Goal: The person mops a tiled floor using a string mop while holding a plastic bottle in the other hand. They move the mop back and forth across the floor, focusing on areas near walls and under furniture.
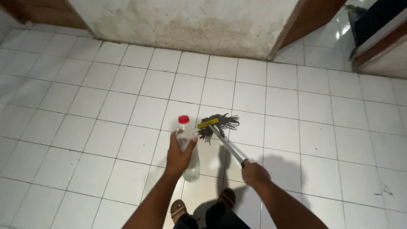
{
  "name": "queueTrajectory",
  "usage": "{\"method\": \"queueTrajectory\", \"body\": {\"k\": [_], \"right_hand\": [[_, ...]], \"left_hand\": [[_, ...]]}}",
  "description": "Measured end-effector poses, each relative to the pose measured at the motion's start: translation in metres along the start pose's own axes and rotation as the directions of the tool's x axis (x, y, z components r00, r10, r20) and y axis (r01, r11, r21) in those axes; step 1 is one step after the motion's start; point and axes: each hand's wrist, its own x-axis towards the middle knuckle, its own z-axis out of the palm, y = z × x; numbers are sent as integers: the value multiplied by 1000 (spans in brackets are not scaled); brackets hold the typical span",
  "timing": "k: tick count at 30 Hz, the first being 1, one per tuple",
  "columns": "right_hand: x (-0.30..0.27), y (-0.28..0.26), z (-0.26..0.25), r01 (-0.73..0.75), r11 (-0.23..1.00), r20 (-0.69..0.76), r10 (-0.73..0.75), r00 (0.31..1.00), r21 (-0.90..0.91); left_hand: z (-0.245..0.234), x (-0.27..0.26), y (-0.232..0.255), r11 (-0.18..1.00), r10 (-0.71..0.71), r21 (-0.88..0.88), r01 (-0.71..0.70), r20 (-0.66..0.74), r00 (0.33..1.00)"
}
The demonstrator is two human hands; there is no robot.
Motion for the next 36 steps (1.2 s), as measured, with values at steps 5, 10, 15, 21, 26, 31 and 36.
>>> {"method": "queueTrajectory", "body": {"k": [5,10,15,21,26,31,36], "right_hand": [[-6,-61,27,278,914,-16,-296,955,-295],[-17,-63,51,373,860,50,-381,923,-349],[-13,-34,30,266,864,114,-240,964,-428],[-13,17,-7,73,976,-19,-79,997,-204],[-10,46,-23,-118,983,-12,117,993,-142],[25,33,-4,-6,976,-5,5,1000,-217],[97,-7,21,339,646,88,-388,917,-685]], "left_hand": [[6,-12,-21,991,-131,17,132,-45,990],[3,-26,-31,977,-203,63,204,-30,979],[-4,-35,-35,926,-339,157,342,-49,940],[-20,-34,-42,953,-275,120,278,-41,961],[-32,-29,-41,969,-221,108,222,-22,975],[-43,-34,-39,959,-270,95,268,4,963],[-62,-49,-41,959,-271,87,271,-2,962]]}}
